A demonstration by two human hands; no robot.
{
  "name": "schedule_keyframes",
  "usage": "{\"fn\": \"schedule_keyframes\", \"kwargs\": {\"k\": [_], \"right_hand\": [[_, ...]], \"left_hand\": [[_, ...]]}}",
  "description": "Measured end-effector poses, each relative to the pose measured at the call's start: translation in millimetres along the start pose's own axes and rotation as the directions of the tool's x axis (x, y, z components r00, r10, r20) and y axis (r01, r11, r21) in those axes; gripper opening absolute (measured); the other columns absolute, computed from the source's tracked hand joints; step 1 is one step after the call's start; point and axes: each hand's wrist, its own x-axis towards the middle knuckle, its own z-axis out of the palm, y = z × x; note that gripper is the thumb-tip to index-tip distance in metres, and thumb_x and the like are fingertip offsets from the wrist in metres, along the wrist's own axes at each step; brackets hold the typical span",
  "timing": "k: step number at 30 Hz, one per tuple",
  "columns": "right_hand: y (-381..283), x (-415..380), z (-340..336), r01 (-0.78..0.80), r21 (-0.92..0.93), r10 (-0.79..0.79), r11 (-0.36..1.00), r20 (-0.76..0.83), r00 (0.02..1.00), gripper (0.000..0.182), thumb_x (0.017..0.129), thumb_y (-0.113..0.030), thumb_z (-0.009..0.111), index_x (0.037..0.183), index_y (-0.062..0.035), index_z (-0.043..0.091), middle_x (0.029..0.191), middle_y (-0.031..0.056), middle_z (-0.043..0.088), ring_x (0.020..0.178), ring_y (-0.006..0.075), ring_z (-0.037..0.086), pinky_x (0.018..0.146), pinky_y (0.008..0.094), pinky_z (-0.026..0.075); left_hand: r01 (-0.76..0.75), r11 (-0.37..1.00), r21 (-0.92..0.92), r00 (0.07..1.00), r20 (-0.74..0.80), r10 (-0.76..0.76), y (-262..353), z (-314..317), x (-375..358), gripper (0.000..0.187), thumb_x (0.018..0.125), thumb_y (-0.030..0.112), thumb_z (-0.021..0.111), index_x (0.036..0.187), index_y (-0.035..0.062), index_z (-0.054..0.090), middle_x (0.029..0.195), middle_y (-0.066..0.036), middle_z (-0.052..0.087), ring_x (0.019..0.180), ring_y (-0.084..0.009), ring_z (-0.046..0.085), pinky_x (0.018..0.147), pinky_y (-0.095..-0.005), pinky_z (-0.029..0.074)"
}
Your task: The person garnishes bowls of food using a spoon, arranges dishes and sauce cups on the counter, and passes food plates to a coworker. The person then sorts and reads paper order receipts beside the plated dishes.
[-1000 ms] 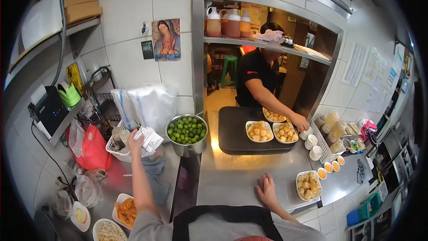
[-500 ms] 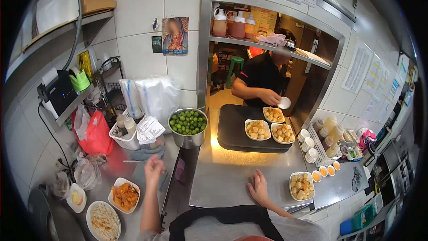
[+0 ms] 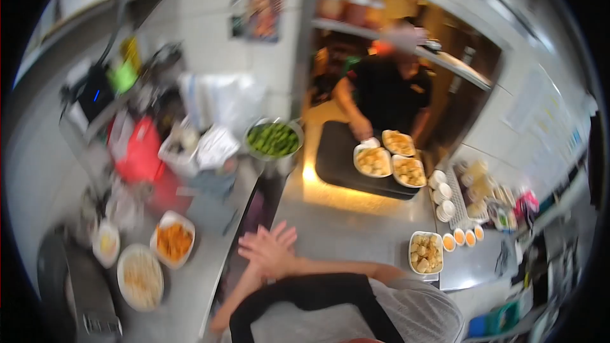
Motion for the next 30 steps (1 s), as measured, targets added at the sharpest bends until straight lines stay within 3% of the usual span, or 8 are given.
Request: {"fn": "schedule_keyframes", "kwargs": {"k": [2, 3, 8, 10, 13, 16, 23, 30], "right_hand": [[-42, 88, -233, 0.711, 0.635, -0.951, 0.303, 0.157, 0.266, 0.075, 0.057, -0.031, 0.066, 0.123, -0.0030, 0.043, 0.131, 0.0186, 0.035, 0.124, 0.0355, 0.030, 0.101, 0.0547, 0.018], [-76, 106, -282, 0.849, 0.465, -0.967, 0.251, 0.160, 0.199, 0.068, 0.065, -0.033, 0.060, 0.123, -0.0016, 0.042, 0.129, 0.0180, 0.039, 0.121, 0.0345, 0.033, 0.095, 0.0536, 0.024], [-96, 131, -221, 0.602, 0.691, -0.866, 0.401, 0.072, 0.494, 0.027, 0.077, -0.004, 0.054, 0.103, 0.0011, 0.056, 0.109, 0.0171, 0.052, 0.096, 0.0288, 0.055, 0.079, 0.0376, 0.044], [-116, 129, -186, 0.033, 0.835, -0.710, 0.549, 0.446, 0.545, 0.018, 0.084, -0.005, 0.051, 0.098, 0.0018, 0.058, 0.097, 0.0132, 0.058, 0.076, 0.0207, 0.061, 0.063, 0.0281, 0.049], [-167, 114, -167, -0.289, 0.739, -0.673, 0.608, 0.673, 0.307, 0.030, 0.086, -0.011, 0.050, 0.114, -0.0009, 0.047, 0.088, 0.0134, 0.060, 0.066, 0.0182, 0.062, 0.057, 0.0275, 0.051], [-212, 89, -158, -0.633, 0.436, -0.532, 0.640, 0.846, 0.044, 0.041, 0.088, -0.014, 0.045, 0.126, -0.0048, 0.031, 0.082, 0.0161, 0.058, 0.065, 0.0212, 0.061, 0.054, 0.0300, 0.052], [-231, 70, -111, -0.587, 0.441, -0.488, 0.679, 0.868, 0.087, 0.029, 0.082, -0.011, 0.041, 0.111, -0.0110, 0.037, 0.065, 0.0157, 0.054, 0.042, 0.0248, 0.056, 0.029, 0.0351, 0.044], [-230, 67, -127, -0.540, 0.537, -0.496, 0.648, 0.836, 0.236, 0.029, 0.078, -0.004, 0.042, 0.107, -0.0003, 0.042, 0.085, 0.0187, 0.057, 0.058, 0.0277, 0.063, 0.044, 0.0338, 0.054]], "left_hand": [[-0.271, 0.869, 0.415, 0.890, -0.236, 0.391, 4, 40, -8, 0.061, 0.090, 0.053, 0.028, 0.130, 0.0088, 0.036, 0.128, -0.010, 0.043, 0.117, -0.0199, 0.042, 0.099, -0.0382, 0.031], [-0.217, 0.888, 0.405, 0.868, -0.336, 0.365, 12, 62, -19, 0.063, 0.090, 0.054, 0.025, 0.133, 0.0082, 0.031, 0.132, -0.010, 0.039, 0.121, -0.0204, 0.037, 0.101, -0.0373, 0.029], [-0.030, 0.712, 0.702, 0.745, -0.459, 0.484, 20, 120, -100, 0.051, 0.091, 0.038, 0.040, 0.125, 0.0001, 0.039, 0.122, -0.016, 0.048, 0.107, -0.0203, 0.052, 0.089, -0.0309, 0.043], [-0.016, 0.655, 0.755, 0.558, -0.537, 0.633, 20, 115, -141, 0.042, 0.091, 0.031, 0.043, 0.118, -0.0008, 0.044, 0.115, -0.017, 0.052, 0.099, -0.0213, 0.057, 0.080, -0.0279, 0.049], [-0.408, 0.530, 0.743, -0.039, -0.594, 0.803, 20, 87, -206, 0.039, 0.090, 0.029, 0.045, 0.113, -0.0017, 0.046, 0.110, -0.019, 0.054, 0.094, -0.0220, 0.059, 0.075, -0.0269, 0.052], [-0.457, 0.265, 0.849, -0.327, -0.438, 0.838, 22, 74, -274, 0.045, 0.088, 0.032, 0.047, 0.124, 0.0104, 0.031, 0.117, -0.023, 0.048, 0.103, -0.0306, 0.053, 0.087, -0.0375, 0.045], [-0.107, 0.326, 0.939, -0.421, -0.340, 0.841, 70, 91, -358, 0.063, 0.083, 0.054, 0.040, 0.135, 0.0224, 0.022, 0.118, -0.019, 0.048, 0.098, -0.0320, 0.054, 0.086, -0.0410, 0.043], [0.019, 0.439, 0.898, -0.155, -0.431, 0.889, 105, 88, -414, 0.056, 0.078, 0.025, 0.061, 0.126, 0.0130, 0.035, 0.108, -0.012, 0.054, 0.097, -0.0258, 0.052, 0.088, -0.0458, 0.043]]}}
